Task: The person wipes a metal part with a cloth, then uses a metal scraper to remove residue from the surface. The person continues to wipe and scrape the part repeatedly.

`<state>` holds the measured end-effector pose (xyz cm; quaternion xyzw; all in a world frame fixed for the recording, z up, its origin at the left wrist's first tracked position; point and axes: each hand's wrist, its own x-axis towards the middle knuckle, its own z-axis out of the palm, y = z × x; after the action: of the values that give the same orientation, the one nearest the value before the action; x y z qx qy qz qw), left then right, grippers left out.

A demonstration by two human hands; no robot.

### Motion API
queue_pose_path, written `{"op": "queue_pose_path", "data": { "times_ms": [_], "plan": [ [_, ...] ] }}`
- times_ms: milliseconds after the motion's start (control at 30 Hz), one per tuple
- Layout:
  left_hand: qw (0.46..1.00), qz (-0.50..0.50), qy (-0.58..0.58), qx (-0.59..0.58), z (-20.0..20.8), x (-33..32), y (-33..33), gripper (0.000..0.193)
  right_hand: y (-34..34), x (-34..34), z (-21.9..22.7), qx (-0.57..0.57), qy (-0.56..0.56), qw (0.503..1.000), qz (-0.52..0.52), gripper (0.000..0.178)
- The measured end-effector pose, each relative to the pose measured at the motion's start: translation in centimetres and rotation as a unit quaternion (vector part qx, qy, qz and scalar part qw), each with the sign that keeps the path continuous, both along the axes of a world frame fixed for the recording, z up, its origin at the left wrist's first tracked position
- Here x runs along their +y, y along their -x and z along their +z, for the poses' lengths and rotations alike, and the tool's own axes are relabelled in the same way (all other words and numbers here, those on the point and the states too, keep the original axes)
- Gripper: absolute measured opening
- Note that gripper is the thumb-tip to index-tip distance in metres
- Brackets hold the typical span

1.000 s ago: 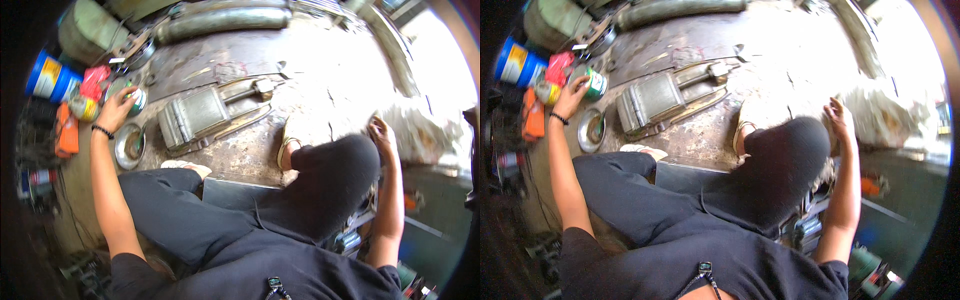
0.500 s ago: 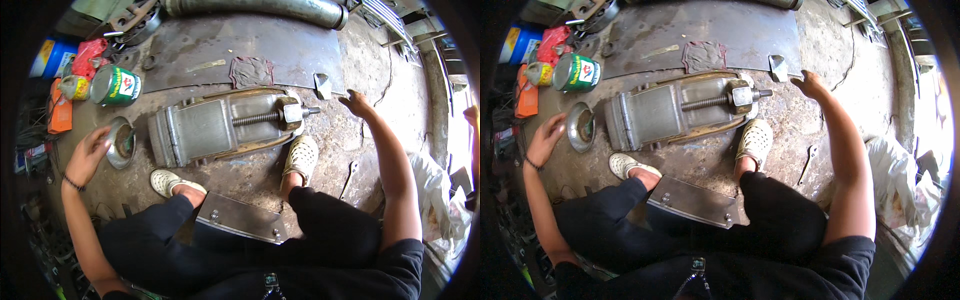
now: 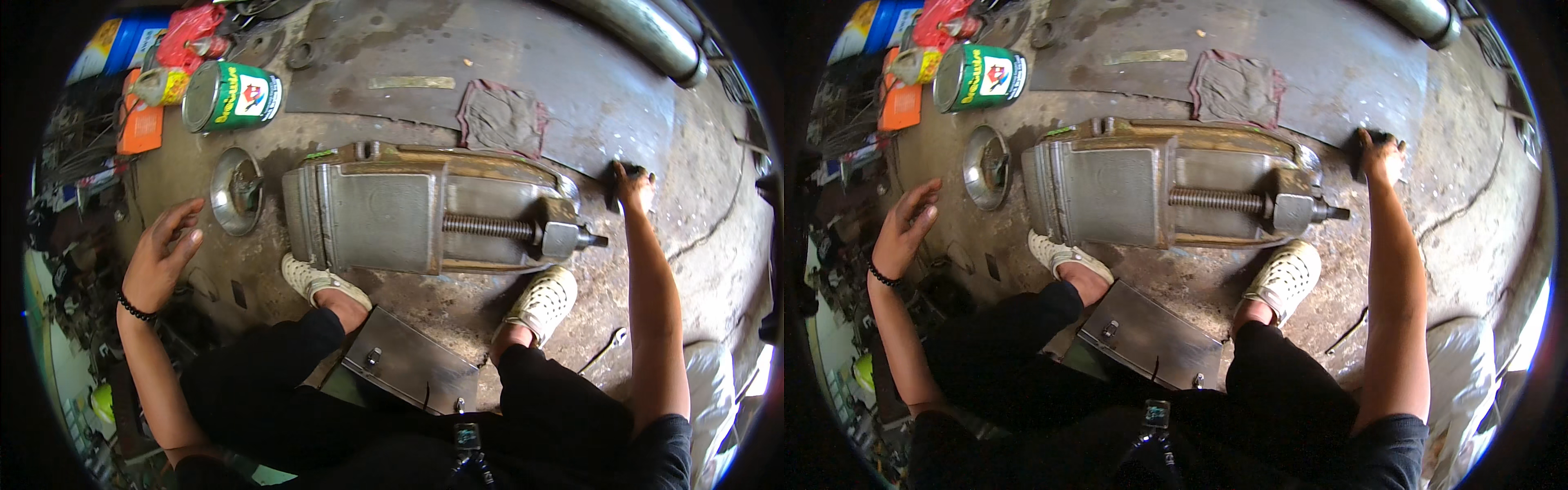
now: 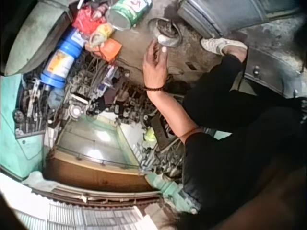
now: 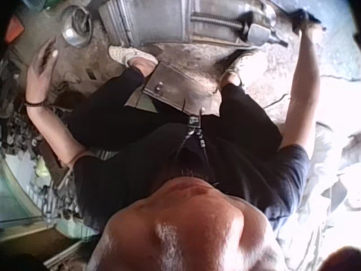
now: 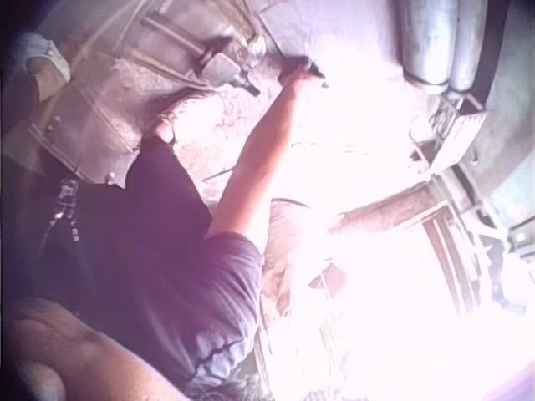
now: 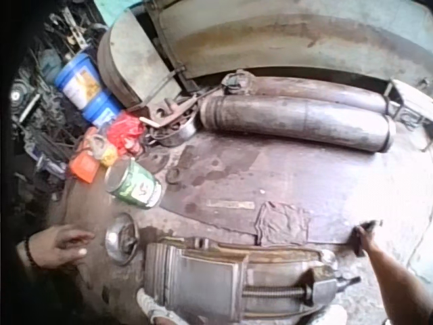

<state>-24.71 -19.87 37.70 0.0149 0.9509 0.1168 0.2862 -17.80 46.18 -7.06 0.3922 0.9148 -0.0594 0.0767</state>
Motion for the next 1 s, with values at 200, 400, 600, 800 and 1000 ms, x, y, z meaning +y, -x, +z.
{"op": "queue_pose_path", "data": {
  "times_ms": [200,400,600,800,1000],
  "plan": [
    [0.999,-0.012,0.028,0.020,0.1,1.7,0.9,0.044,-1.0,-0.7,-1.5,0.139,0.046,0.989,0.008,0.057],
    [0.992,-0.094,0.070,0.053,0.5,2.1,1.6,0.040,-0.3,3.1,-1.3,0.240,0.060,0.969,0.008,0.068],
    [0.992,-0.095,0.049,0.061,-3.4,-4.4,2.7,0.040,4.5,-2.1,10.2,0.163,0.235,0.950,0.124,0.052],
    [0.982,-0.061,-0.115,0.140,-18.5,-7.2,1.2,0.051,13.5,-21.6,20.5,-0.031,0.302,0.849,0.432,0.046],
    [0.987,0.007,-0.130,0.100,-27.6,-7.5,-4.0,0.111,20.7,-40.0,15.3,-0.105,0.360,0.748,0.547,0.058]
  ]
}}
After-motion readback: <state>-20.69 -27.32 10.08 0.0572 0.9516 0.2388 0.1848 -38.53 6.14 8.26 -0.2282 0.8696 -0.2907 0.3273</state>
